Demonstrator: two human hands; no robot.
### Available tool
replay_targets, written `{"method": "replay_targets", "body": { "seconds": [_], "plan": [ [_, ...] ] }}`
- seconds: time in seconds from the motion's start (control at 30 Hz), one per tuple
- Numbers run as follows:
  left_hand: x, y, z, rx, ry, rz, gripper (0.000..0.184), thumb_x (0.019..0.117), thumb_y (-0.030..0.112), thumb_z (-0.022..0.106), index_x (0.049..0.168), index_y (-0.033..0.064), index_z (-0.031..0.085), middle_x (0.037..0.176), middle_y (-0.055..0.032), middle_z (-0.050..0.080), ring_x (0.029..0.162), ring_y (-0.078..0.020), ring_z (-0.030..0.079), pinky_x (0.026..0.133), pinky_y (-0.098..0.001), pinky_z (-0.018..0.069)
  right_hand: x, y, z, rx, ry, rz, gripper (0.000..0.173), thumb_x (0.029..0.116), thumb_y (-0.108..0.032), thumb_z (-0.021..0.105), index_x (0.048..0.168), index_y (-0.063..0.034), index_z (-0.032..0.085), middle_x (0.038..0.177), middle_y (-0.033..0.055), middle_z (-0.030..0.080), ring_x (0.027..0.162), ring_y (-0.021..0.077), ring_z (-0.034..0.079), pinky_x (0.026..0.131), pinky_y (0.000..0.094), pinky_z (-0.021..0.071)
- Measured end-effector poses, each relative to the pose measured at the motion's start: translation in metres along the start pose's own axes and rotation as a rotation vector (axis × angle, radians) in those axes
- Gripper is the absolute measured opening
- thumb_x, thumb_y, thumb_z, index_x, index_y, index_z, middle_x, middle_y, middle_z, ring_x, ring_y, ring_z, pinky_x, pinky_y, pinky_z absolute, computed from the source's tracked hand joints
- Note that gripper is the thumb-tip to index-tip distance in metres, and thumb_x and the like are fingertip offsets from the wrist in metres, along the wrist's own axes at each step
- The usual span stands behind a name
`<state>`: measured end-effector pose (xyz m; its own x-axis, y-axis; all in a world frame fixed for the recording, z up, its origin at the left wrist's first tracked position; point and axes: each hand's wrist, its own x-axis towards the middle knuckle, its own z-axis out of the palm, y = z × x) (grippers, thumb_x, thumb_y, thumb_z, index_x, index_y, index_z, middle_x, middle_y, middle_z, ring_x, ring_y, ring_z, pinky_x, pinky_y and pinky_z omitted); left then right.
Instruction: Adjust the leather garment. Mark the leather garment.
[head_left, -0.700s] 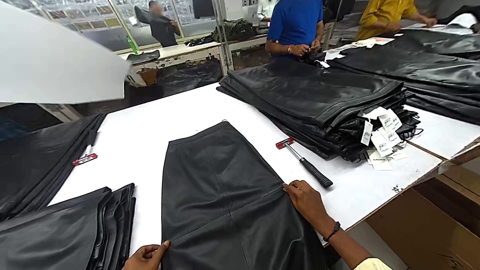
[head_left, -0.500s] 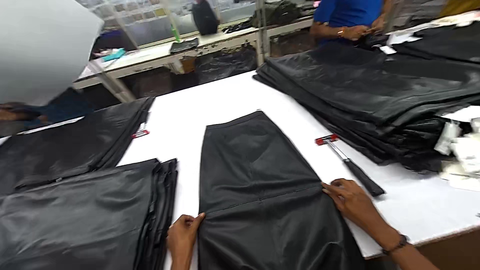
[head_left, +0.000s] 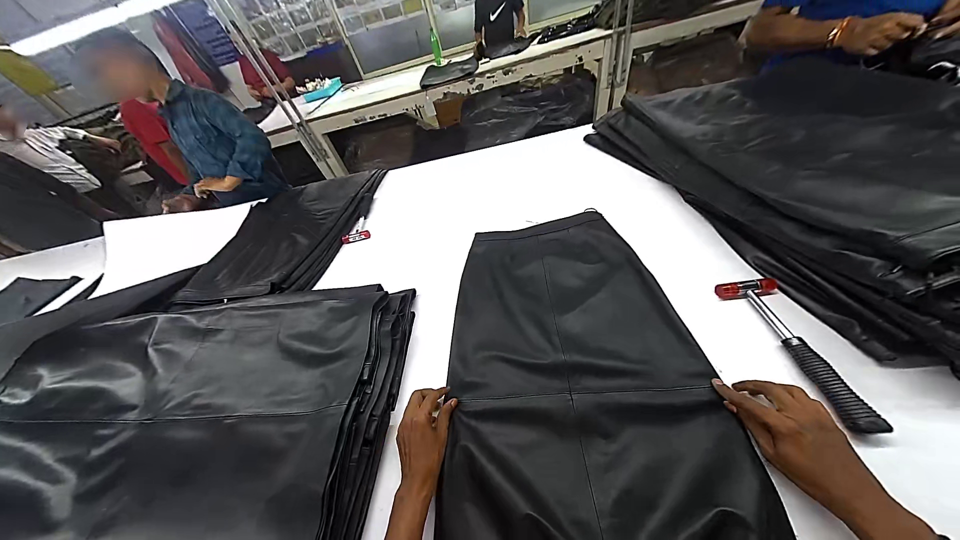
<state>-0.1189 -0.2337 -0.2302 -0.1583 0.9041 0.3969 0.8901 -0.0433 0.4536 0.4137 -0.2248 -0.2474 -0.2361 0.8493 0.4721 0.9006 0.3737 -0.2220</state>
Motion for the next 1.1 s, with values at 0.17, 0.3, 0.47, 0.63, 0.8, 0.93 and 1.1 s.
{"method": "replay_targets", "body": {
  "seconds": [0.17, 0.3, 0.47, 0.63, 0.8, 0.93, 1.1],
  "plan": [
    [0.004, -0.031, 0.006, -0.044, -0.007, 0.135, 0.034, 0.0965, 0.047, 0.062, 0.11, 0.0236, 0.082, 0.137, -0.0191, 0.063, 0.137, -0.0472, 0.048, 0.111, -0.0651, 0.0372, -0.001, 0.014, -0.003, 0.052, -0.055, -0.019, 0.049, 0.1025, -0.043, 0.037, 0.128, -0.0229, 0.074, 0.124, 0.0144, 0.068, 0.115, 0.039, 0.062, 0.089, 0.0585, 0.0464],
    [0.009, -0.039, -0.001, -0.033, -0.077, 0.119, 0.041, 0.0914, 0.059, 0.063, 0.11, 0.0264, 0.081, 0.146, -0.0208, 0.057, 0.144, -0.0513, 0.037, 0.115, -0.0667, 0.0307, -0.007, 0.019, -0.001, 0.077, -0.045, -0.041, 0.048, 0.1035, -0.043, 0.038, 0.131, -0.0221, 0.073, 0.129, 0.0167, 0.066, 0.122, 0.039, 0.059, 0.094, 0.0596, 0.0438],
    [0.026, -0.009, -0.029, 0.166, -0.27, 0.11, 0.035, 0.0905, 0.046, 0.071, 0.114, 0.02, 0.078, 0.141, -0.0299, 0.057, 0.138, -0.0575, 0.041, 0.109, -0.0731, 0.0346, -0.009, 0.008, -0.006, 0.063, -0.044, 0.018, 0.043, 0.104, -0.043, 0.042, 0.131, -0.028, 0.072, 0.131, 0.0118, 0.065, 0.128, 0.0332, 0.056, 0.104, 0.0583, 0.0435],
    [0.061, 0.112, -0.016, 0.135, -0.397, 0.241, 0.033, 0.0916, 0.016, 0.072, 0.121, 0.0017, 0.073, 0.143, -0.0417, 0.047, 0.14, -0.0658, 0.032, 0.111, -0.0768, 0.0283, -0.009, 0.005, -0.009, 0.034, -0.065, 0.024, 0.039, 0.1052, -0.041, 0.044, 0.134, -0.0335, 0.069, 0.134, 0.0049, 0.063, 0.134, 0.0251, 0.052, 0.11, 0.052, 0.041],
    [0.056, 0.252, 0.099, -0.228, -0.509, 0.587, 0.028, 0.1022, 0.027, 0.06, 0.122, 0.0136, 0.075, 0.141, -0.0105, 0.063, 0.142, -0.0321, 0.048, 0.116, -0.0532, 0.0409, -0.008, 0.004, -0.011, 0.046, -0.106, 0.05, 0.038, 0.1063, -0.039, 0.043, 0.136, -0.0355, 0.067, 0.135, 0.0027, 0.062, 0.136, 0.0216, 0.049, 0.113, 0.0478, 0.0381],
    [0.044, 0.294, 0.172, -0.443, -0.632, 0.645, 0.044, 0.1022, 0.029, 0.06, 0.141, 0.0086, 0.062, 0.145, -0.0065, 0.061, 0.142, -0.0223, 0.05, 0.119, -0.0455, 0.0387, -0.006, 0.004, -0.012, 0.041, -0.117, 0.051, 0.039, 0.1079, -0.04, 0.04, 0.138, -0.0358, 0.065, 0.135, 0.0026, 0.063, 0.136, 0.0207, 0.049, 0.113, 0.0463, 0.0374],
    [0.036, 0.282, 0.198, -0.472, -0.525, 0.641, 0.051, 0.0973, 0.045, 0.064, 0.138, 0.0138, 0.065, 0.141, -0.0002, 0.064, 0.137, -0.0168, 0.054, 0.117, -0.0459, 0.0406, -0.007, 0.002, -0.009, 0.039, -0.087, 0.06, 0.038, 0.107, -0.039, 0.042, 0.134, -0.0338, 0.069, 0.133, 0.0012, 0.064, 0.135, 0.0197, 0.05, 0.113, 0.0436, 0.0377]
  ]
}}
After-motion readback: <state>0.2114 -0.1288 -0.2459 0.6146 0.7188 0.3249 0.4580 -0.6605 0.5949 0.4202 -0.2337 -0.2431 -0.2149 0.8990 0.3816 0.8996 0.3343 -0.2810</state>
